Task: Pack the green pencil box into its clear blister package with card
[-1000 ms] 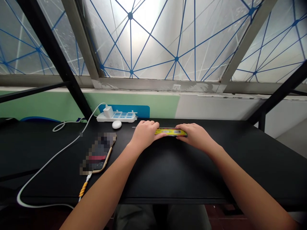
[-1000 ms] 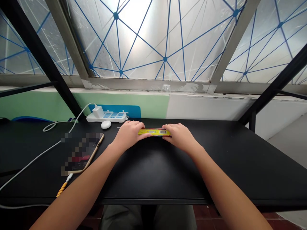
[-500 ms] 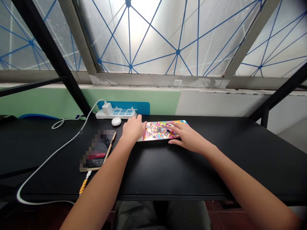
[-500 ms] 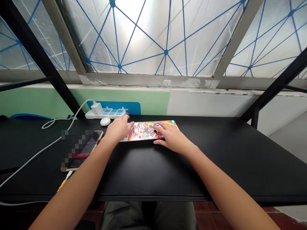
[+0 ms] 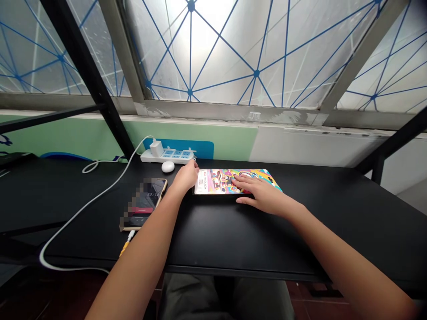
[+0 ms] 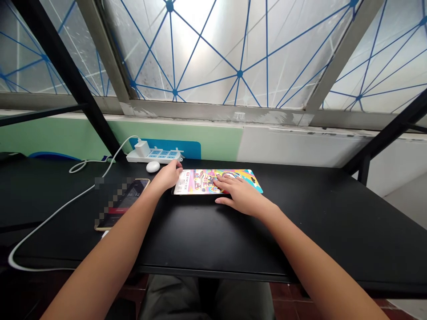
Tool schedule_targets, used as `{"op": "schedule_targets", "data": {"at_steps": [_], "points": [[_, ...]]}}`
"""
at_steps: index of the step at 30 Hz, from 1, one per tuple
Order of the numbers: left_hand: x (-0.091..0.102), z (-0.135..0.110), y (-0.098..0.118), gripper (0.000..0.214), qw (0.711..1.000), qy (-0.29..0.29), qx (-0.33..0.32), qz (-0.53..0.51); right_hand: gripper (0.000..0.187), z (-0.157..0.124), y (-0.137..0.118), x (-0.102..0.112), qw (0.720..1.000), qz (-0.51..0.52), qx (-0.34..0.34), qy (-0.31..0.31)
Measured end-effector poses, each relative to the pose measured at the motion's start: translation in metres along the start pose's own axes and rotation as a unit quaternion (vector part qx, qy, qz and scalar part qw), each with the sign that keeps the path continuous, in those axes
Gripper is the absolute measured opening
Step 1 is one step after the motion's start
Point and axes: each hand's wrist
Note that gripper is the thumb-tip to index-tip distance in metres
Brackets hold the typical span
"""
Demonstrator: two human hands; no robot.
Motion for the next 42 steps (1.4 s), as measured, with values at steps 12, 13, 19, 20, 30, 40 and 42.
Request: {"op": "schedule_targets", "data": {"at_steps": [12, 13, 19, 20, 30, 40, 42], "points": [[0.001, -0.016, 0.022, 0.033, 0.985, 0.084, -0.045, 0.145, 0.063, -0.004, 0.012, 0.010, 0.995, -0.077, -0.036, 0.061], [-0.004, -0.019, 0.029, 0.038, 0.981, 0.099, -0.082, 0.146, 0.067, -0.001, 0.005, 0.003, 0.995, -0.076, -0.016, 0.066], [-0.033, -0.027, 0.050, 0.062, 0.975, -0.063, -0.198, 0.080, 0.069, 0.013, -0.014, -0.023, 0.994, -0.084, 0.032, 0.058], [-0.034, -0.026, 0.050, 0.066, 0.975, -0.087, -0.189, 0.075, 0.064, 0.012, -0.011, -0.023, 0.994, -0.084, 0.031, 0.062], [-0.024, -0.024, 0.051, 0.074, 0.971, -0.144, -0.159, 0.102, 0.043, -0.022, 0.032, -0.004, 0.986, -0.112, 0.005, 0.123], [-0.007, -0.017, 0.030, 0.078, 0.967, -0.194, -0.132, 0.103, 0.046, -0.013, 0.031, -0.014, 0.985, -0.130, 0.023, 0.108], [-0.005, -0.015, 0.028, 0.078, 0.966, -0.197, -0.133, 0.101, 0.044, -0.019, 0.039, -0.015, 0.987, -0.114, 0.006, 0.110]]}}
Point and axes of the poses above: each hand's wrist, its own z-axis towards the middle knuckle, its own x-axis out of the back of the hand, y = z × x, and after that the axes turned 3 degrees about -z, right-handed
